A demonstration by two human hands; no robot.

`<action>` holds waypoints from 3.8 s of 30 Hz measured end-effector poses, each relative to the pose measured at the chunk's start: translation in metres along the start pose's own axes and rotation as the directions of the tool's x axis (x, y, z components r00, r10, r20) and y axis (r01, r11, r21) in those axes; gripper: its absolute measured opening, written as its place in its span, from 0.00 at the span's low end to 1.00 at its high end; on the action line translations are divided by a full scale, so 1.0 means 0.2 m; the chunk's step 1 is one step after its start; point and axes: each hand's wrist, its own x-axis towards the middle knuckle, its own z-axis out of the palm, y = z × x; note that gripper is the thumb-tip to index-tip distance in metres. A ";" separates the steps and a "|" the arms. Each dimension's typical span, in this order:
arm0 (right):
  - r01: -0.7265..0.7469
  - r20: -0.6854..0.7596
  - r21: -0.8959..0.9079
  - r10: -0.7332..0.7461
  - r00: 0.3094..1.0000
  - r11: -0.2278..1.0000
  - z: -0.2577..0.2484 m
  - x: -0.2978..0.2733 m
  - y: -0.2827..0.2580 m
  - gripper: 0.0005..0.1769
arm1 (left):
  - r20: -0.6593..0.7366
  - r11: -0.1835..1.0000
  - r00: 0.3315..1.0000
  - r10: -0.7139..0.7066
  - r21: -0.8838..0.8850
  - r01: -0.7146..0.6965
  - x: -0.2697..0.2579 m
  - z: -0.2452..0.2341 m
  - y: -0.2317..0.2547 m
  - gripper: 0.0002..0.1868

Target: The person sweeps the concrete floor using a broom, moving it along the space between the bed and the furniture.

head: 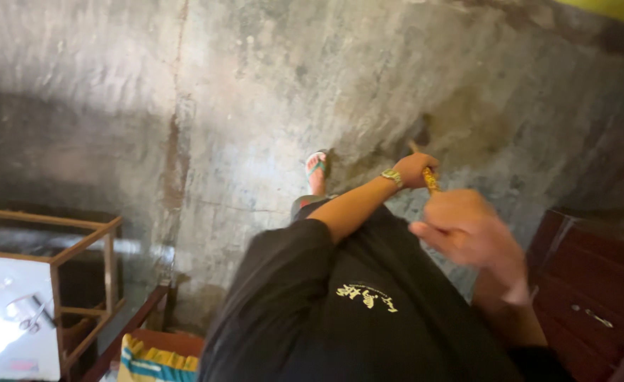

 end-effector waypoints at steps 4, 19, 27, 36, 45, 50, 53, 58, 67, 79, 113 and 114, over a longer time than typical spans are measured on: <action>0.176 -0.015 0.238 -0.178 0.984 0.955 0.18 0.08 0.08 0.18 | 0.167 0.994 0.980 -0.111 0.012 0.111 -0.09 -0.18 -0.31 0.11; 0.243 0.002 0.408 -0.267 0.964 0.880 0.03 0.08 0.41 0.16 | -0.363 0.804 0.905 -0.222 0.457 0.381 -0.32 -1.11 -0.34 0.09; 0.152 -0.189 0.304 -0.096 0.977 0.941 -0.57 -0.21 0.48 0.07 | -0.437 0.899 0.893 -0.103 0.343 0.272 0.27 -0.49 -0.08 0.11; 0.145 -0.032 -0.086 -0.148 0.988 0.986 -0.79 0.01 0.58 0.15 | -0.116 0.993 0.989 0.096 0.078 -0.087 1.01 0.12 0.02 0.09; 0.435 0.020 0.438 -0.493 0.870 0.787 -0.55 0.38 0.82 0.22 | -0.197 0.871 0.893 -0.405 0.214 0.442 0.58 -0.50 -0.68 0.08; 0.425 0.040 0.528 -0.521 0.853 0.736 -0.39 0.44 0.97 0.20 | -0.468 0.766 0.826 -0.315 0.387 0.512 0.21 -1.01 -0.72 0.10; 0.407 0.053 0.495 -0.495 0.867 0.767 -0.46 0.41 1.06 0.14 | -0.569 0.731 0.795 -0.211 0.448 0.515 0.24 -1.03 -0.68 0.08; 0.319 0.004 0.488 -0.367 0.930 0.813 -0.92 0.26 1.04 0.12 | -0.541 0.916 0.821 -0.180 0.212 0.341 0.66 -0.70 -0.44 0.12; 0.243 0.211 0.100 -0.259 0.943 0.965 -1.12 0.29 0.81 0.22 | -0.192 0.999 0.981 -0.021 0.044 0.030 1.35 0.05 0.06 0.12; 0.399 -0.003 0.524 -0.466 0.885 0.753 -0.64 0.34 1.07 0.16 | -0.435 0.752 0.819 -0.375 0.374 0.543 0.41 -0.76 -0.63 0.08; 0.398 0.043 0.524 -0.490 0.871 0.753 -0.69 0.56 1.28 0.12 | -0.508 0.695 0.779 -0.367 0.408 0.593 0.65 -1.03 -0.68 0.10; 0.350 0.055 0.506 -0.434 0.899 0.789 -0.72 0.57 1.31 0.10 | -0.555 0.659 0.785 -0.275 0.486 0.574 0.67 -1.07 -0.67 0.10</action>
